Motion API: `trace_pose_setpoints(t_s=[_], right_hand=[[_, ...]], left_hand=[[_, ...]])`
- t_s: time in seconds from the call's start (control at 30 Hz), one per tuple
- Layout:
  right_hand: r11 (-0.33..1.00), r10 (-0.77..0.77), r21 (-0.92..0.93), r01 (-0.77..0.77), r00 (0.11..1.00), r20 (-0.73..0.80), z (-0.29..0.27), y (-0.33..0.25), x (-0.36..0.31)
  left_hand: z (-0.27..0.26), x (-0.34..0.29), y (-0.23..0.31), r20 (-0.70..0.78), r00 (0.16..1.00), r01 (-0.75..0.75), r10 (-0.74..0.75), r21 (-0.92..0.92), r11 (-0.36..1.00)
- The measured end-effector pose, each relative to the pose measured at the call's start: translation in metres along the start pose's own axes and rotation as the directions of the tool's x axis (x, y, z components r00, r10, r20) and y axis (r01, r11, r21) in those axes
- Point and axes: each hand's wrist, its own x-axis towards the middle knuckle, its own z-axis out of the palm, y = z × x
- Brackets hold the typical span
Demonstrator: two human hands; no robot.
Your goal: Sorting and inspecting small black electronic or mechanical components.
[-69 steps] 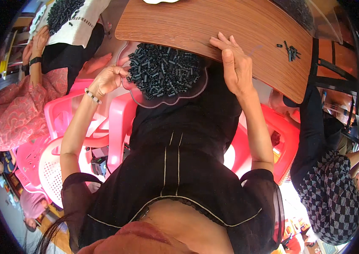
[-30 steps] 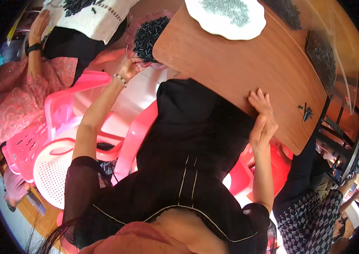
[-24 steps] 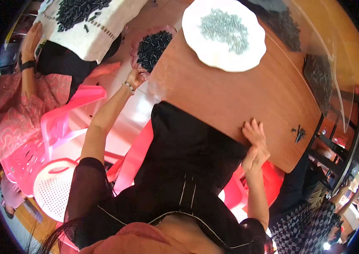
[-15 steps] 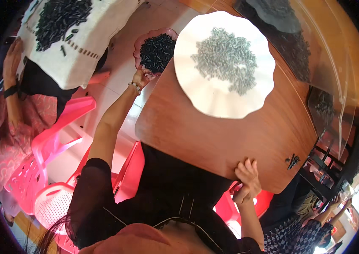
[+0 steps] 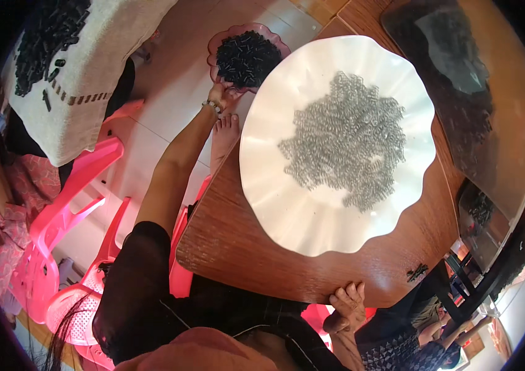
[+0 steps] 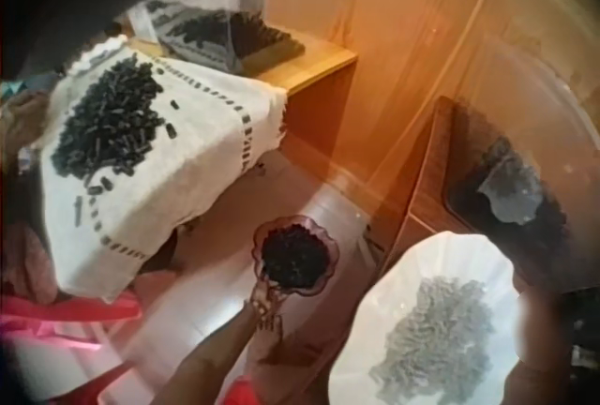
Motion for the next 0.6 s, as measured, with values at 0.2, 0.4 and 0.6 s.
trace_pose_setpoints(t_s=[0.2,0.4,0.6], right_hand=[[0.999,0.036,-0.001,-0.036,0.997,-0.066,0.002,0.011,0.0],[0.995,0.103,0.013,-0.102,0.986,-0.133,0.001,0.02,-0.005],[0.999,-0.014,-0.03,0.011,0.996,-0.086,0.0,0.02,0.013]], left_hand=[[0.054,0.012,-0.01,0.091,0.996,-0.034,0.01,0.26,0.965],[0.105,0.019,-0.037,-0.017,0.98,0.19,-0.196,0.344,0.919],[0.055,0.056,-0.052,0.238,0.913,0.243,-0.33,0.332,0.911]])
